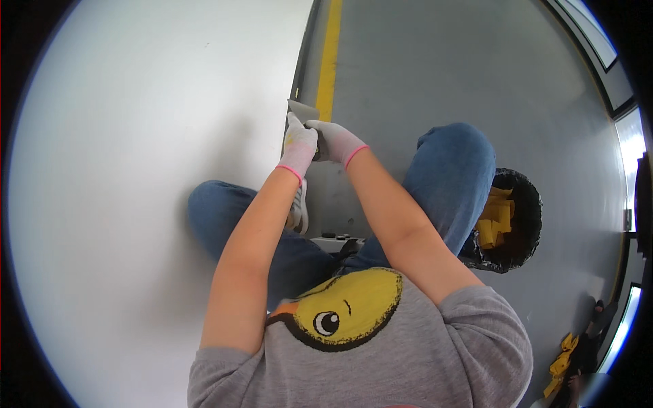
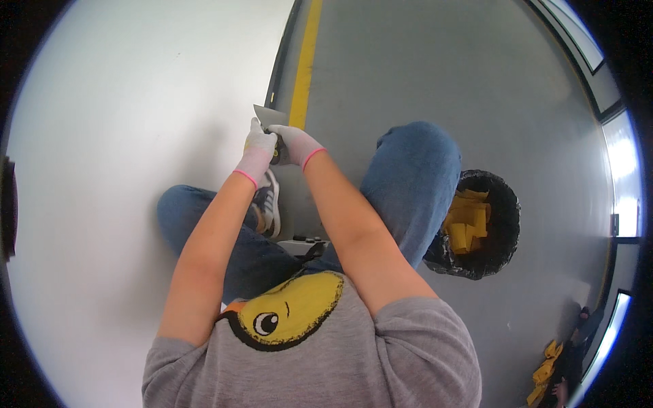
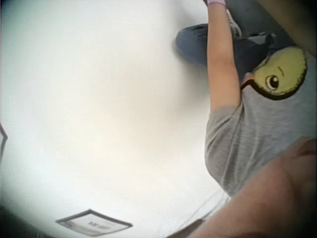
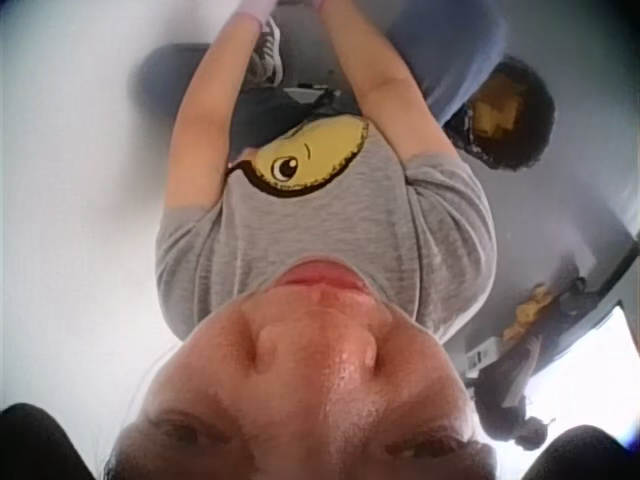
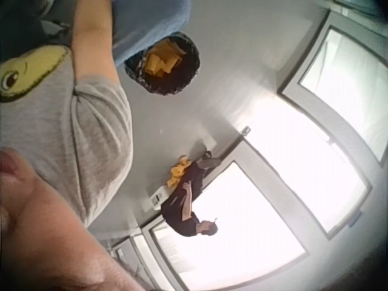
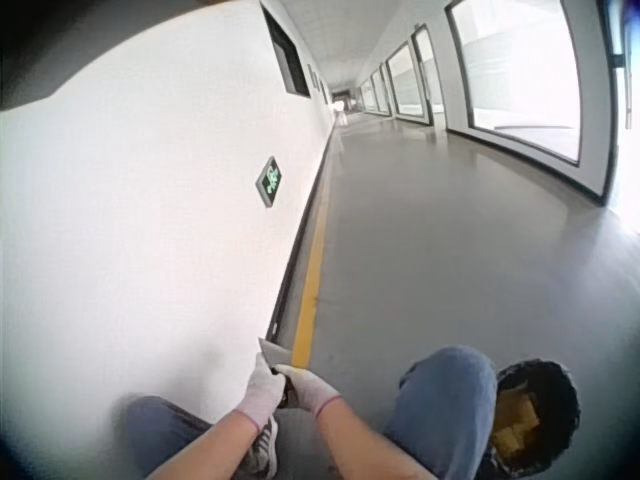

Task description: Scraping a yellow marking or tape from the floor using a scraper tool.

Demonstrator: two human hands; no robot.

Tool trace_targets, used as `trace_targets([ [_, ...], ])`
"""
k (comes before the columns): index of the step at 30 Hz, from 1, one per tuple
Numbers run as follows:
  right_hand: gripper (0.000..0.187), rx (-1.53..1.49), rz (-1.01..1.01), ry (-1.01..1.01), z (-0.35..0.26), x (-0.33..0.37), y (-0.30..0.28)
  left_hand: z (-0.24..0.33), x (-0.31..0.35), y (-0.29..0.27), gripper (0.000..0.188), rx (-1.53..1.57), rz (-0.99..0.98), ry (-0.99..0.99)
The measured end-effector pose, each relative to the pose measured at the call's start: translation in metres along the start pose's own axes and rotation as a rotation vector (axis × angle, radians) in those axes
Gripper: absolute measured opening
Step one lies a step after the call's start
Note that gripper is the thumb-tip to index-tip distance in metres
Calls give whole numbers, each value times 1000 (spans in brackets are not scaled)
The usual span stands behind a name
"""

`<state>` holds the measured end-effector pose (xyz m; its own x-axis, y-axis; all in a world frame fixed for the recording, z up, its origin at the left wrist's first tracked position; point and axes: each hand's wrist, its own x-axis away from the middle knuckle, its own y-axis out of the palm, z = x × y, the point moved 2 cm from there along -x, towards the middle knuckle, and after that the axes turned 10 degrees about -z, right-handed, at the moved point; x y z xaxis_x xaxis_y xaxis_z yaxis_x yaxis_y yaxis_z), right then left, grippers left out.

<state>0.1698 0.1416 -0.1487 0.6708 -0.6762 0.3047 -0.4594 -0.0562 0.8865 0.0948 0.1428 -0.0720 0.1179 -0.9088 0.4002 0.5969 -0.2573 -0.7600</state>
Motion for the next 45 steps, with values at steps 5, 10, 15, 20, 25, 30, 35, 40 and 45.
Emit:
trace_targets([
  [5, 18, 162, 216, -42, -3, 19, 11, -5, 15, -12, 78, -153, -187, 137],
  [10, 20, 109, 445, -304, -4, 33, -33, 6, -23, -51, 71, -81, -152, 368],
  [15, 19, 205, 567, -94, 56, 3, -89, 34, -25, -118, 53, 122, -113, 568],
  [20, 21, 148, 615, 201, 108, -17, -113, 29, 11, -140, 42, 1077, -312, 537],
  [25, 26, 48, 601, 302, 145, -47, -142, -7, 3, -141, 25, 1834, -540, 504],
  [30, 23, 107, 623, 222, 169, -68, -164, -20, 10, -149, 21, 1925, -353, 452],
  [35, 23, 176, 638, 202, 174, -83, -175, -29, 15, -166, 18, 1905, -186, 344],
  [40, 22, 301, 711, 211, 169, -99, -175, -49, 9, -164, 27, 2007, -68, 387],
  [45, 21, 276, 753, 206, 158, -118, -171, -55, 4, -156, 28, 2059, -109, 404],
])
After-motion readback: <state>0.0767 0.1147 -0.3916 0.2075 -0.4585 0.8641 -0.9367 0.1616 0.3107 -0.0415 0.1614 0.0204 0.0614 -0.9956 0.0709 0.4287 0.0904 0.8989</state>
